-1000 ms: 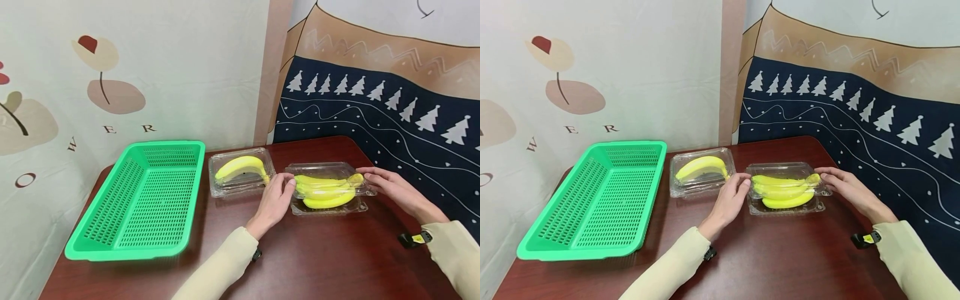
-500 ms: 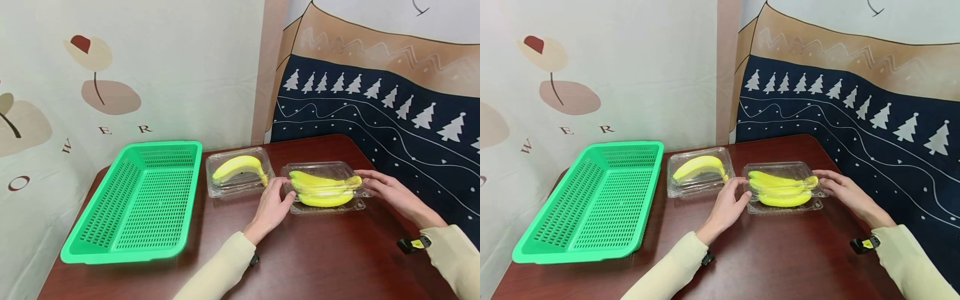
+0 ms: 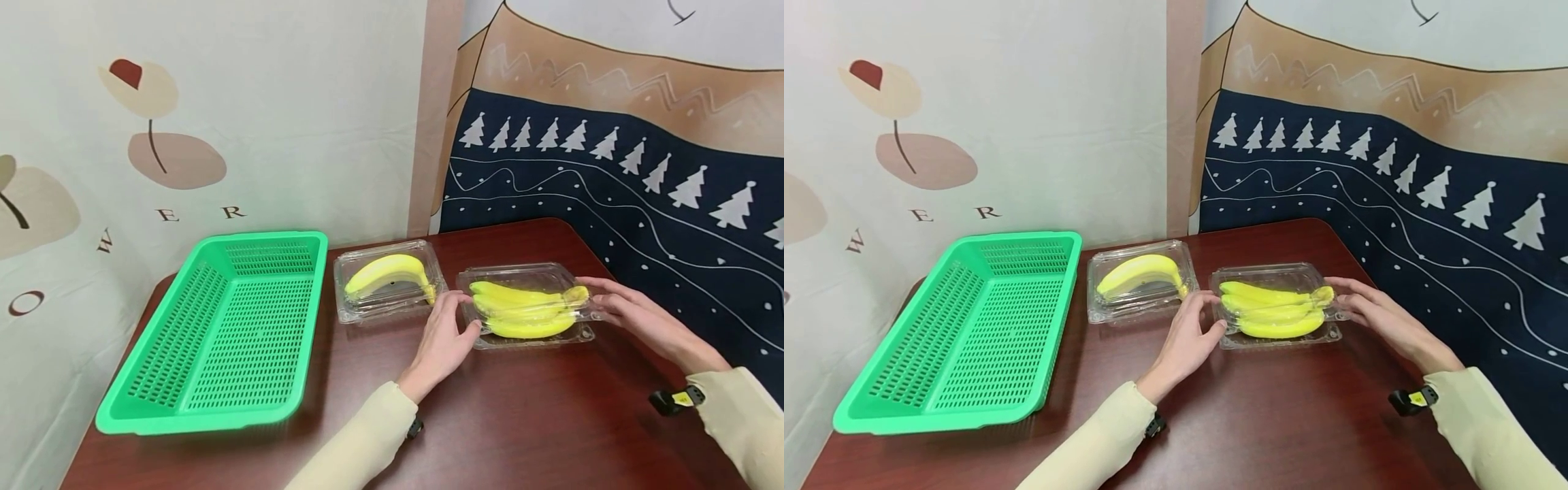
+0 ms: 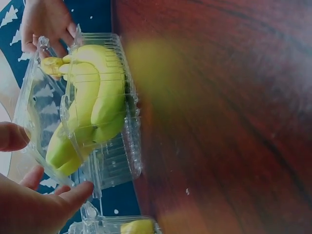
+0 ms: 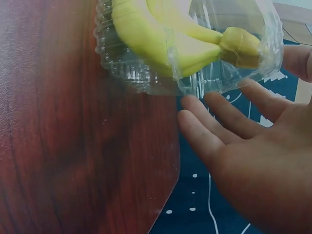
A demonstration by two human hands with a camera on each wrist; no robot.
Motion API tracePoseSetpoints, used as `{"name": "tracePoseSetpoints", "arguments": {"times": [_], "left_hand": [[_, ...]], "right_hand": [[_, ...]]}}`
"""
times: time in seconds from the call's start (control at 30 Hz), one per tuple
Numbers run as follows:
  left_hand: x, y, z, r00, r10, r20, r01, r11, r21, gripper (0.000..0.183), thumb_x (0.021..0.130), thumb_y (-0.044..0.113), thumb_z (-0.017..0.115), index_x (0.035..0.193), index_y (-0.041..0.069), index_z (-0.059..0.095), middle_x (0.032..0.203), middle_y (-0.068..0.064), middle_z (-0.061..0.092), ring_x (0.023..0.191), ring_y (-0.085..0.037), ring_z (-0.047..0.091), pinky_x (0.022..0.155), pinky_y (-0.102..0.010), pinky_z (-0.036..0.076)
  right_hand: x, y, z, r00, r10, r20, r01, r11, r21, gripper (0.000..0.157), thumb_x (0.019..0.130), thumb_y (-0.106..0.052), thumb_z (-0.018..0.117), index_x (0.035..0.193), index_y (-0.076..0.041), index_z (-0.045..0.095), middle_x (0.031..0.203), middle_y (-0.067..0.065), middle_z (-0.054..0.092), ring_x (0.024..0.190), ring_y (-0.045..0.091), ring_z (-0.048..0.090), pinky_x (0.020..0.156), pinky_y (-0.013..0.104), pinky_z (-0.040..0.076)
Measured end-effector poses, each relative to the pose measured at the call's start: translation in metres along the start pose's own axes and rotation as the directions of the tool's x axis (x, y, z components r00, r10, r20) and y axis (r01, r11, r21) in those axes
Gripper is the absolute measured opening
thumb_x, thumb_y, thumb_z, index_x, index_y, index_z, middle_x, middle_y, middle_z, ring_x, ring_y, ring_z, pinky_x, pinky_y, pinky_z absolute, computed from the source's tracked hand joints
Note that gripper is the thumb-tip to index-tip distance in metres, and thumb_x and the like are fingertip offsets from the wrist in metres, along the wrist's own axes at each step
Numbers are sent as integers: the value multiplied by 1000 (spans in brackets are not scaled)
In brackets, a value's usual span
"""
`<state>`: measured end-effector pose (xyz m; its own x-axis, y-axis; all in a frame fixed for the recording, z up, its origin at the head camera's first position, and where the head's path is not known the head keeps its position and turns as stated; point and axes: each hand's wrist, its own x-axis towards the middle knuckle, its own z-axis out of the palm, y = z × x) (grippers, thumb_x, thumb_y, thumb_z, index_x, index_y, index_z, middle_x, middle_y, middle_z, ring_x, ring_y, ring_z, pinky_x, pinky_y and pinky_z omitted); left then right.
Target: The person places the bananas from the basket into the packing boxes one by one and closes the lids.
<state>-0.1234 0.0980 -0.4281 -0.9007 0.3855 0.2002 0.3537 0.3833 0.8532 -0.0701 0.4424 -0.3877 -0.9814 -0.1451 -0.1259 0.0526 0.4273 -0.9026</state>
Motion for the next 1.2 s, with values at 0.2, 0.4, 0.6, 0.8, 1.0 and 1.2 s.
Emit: {"name": "tracePoseSetpoints", "arguments": {"times": [0.2,0.4,0.6,0.8,1.0,1.2], "left_hand": [[-4,-1,1,995,-101,13,101,995,-3,51,96,26,65,142,7,53,147,-11,49,134,-29,53,110,-45,45],[-8,-1,4,987,-163,9,163,986,23,58,96,33,63,145,5,50,133,-10,56,113,-26,63,95,-42,53],[-8,-1,5,988,-152,7,152,988,7,59,98,33,61,149,8,48,132,-9,57,111,-22,64,93,-40,53],[-10,0,2,1000,-30,-2,30,1000,-4,57,101,37,56,155,18,48,158,-10,43,137,-29,52,108,-51,46],[-13,-1,-2,991,108,85,-109,994,8,67,101,52,54,160,22,42,171,-3,23,151,-26,36,114,-55,41],[-10,-3,-8,969,177,172,-182,983,17,76,98,52,63,163,23,36,172,-3,19,154,-24,30,117,-50,38]], "right_hand": [[-3,6,3,1000,-9,3,9,999,49,56,111,-18,46,159,1,27,135,-9,53,114,1,62,94,19,53],[-3,8,4,1000,-17,8,17,995,95,56,111,-16,46,159,2,25,136,-9,52,115,0,63,95,22,54],[-3,7,4,1000,-4,3,4,996,94,54,111,-16,45,158,3,26,135,-12,52,115,-2,62,95,22,54],[-3,5,3,1000,-14,-4,14,997,72,56,112,-19,45,159,4,27,135,-14,53,117,-2,62,95,21,54],[-3,1,3,999,-42,-12,42,999,3,58,113,-25,44,158,8,29,133,-20,56,117,-8,60,92,17,53],[-1,-2,3,995,-103,8,103,994,-22,54,114,-23,37,158,8,31,137,-20,56,120,-10,57,93,14,51]]}}
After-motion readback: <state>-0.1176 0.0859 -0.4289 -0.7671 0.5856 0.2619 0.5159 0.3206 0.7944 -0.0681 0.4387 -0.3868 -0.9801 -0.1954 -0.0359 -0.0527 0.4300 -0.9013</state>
